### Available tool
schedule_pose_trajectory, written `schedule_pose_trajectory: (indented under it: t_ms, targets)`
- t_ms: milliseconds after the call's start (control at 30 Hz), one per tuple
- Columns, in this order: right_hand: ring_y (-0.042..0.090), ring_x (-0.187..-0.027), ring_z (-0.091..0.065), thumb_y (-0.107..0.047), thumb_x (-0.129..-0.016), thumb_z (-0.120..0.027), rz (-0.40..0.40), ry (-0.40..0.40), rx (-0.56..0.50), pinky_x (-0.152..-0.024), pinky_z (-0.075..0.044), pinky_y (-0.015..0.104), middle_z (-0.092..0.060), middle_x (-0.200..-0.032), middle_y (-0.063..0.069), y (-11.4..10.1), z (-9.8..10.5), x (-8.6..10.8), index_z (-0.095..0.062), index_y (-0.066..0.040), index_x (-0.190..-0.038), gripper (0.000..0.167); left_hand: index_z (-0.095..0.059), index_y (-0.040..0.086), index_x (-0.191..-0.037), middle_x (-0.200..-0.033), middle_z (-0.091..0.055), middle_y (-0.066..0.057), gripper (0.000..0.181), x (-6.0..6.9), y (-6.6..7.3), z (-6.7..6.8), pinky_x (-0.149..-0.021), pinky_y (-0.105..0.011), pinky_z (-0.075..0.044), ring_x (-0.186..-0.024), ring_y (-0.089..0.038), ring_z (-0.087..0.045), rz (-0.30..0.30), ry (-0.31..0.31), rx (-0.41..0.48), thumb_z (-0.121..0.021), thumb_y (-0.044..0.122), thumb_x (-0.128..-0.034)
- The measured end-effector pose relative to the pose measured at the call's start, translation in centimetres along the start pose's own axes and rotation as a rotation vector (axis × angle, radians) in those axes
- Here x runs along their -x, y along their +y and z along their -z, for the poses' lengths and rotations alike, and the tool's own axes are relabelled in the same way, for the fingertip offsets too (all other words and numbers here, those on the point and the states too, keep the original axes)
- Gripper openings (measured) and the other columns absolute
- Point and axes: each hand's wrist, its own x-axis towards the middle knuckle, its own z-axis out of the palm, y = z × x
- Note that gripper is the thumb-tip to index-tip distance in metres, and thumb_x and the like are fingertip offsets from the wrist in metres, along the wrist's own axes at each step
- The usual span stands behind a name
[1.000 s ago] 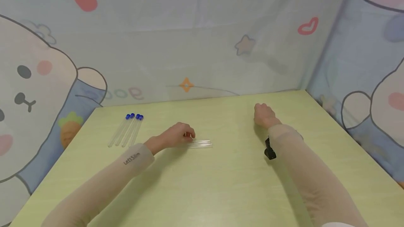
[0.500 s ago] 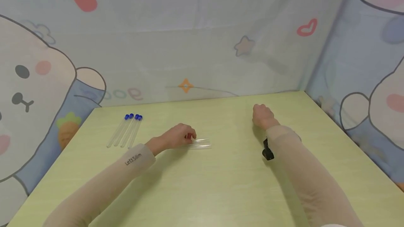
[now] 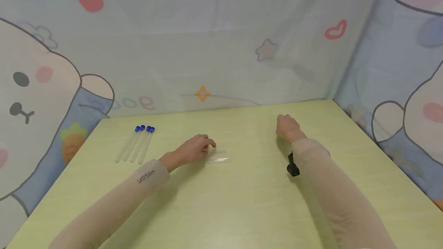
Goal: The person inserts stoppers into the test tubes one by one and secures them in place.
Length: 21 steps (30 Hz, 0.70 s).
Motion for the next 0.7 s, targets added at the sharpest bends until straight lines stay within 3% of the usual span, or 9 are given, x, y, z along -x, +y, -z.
schedule_pose_trajectory:
  t_ms: [300, 467, 700]
  targets:
    - [0.025, -0.066, -0.048, 0.002, -0.09, -0.042, -0.003, 0.02, 0.019, -0.056, -0.042, 0.034, -0.058, -0.085, 0.024, 0.0, -0.06, 0.06, -0.054, 0.009, -0.088, 0.014, -0.065, 0.008, -0.118, -0.102, -0.06, -0.014, 0.034, 0.55, -0.29, 0.29, -0.07, -0.033, -0.047, -0.103, -0.032, -0.056, 0.023, 0.114, -0.002, -0.057, -0.007, -0.0892]
    - [0.027, -0.07, -0.054, 0.002, -0.091, -0.042, 0.0, 0.006, 0.046, -0.058, -0.047, 0.037, -0.062, -0.094, 0.028, -0.13, 0.09, 0.0, -0.057, 0.009, -0.093, 0.017, -0.064, 0.008, -0.119, -0.104, -0.06, -0.014, 0.033, 0.72, -0.57, 0.34, -0.067, -0.032, -0.044, -0.103, -0.032, -0.055, 0.027, 0.128, -0.022, -0.056, -0.006, -0.0899]
    - [0.026, -0.066, -0.051, 0.001, -0.086, -0.046, 0.033, 0.028, 0.059, -0.055, -0.043, 0.034, -0.059, -0.084, 0.022, 0.09, -0.16, -0.28, -0.054, 0.007, -0.091, 0.012, -0.063, 0.008, -0.121, -0.109, -0.06, -0.014, 0.033, 0.56, -0.76, 0.63, -0.071, -0.035, -0.047, -0.105, -0.032, -0.054, 0.051, 0.139, -0.028, -0.057, -0.005, -0.0913]
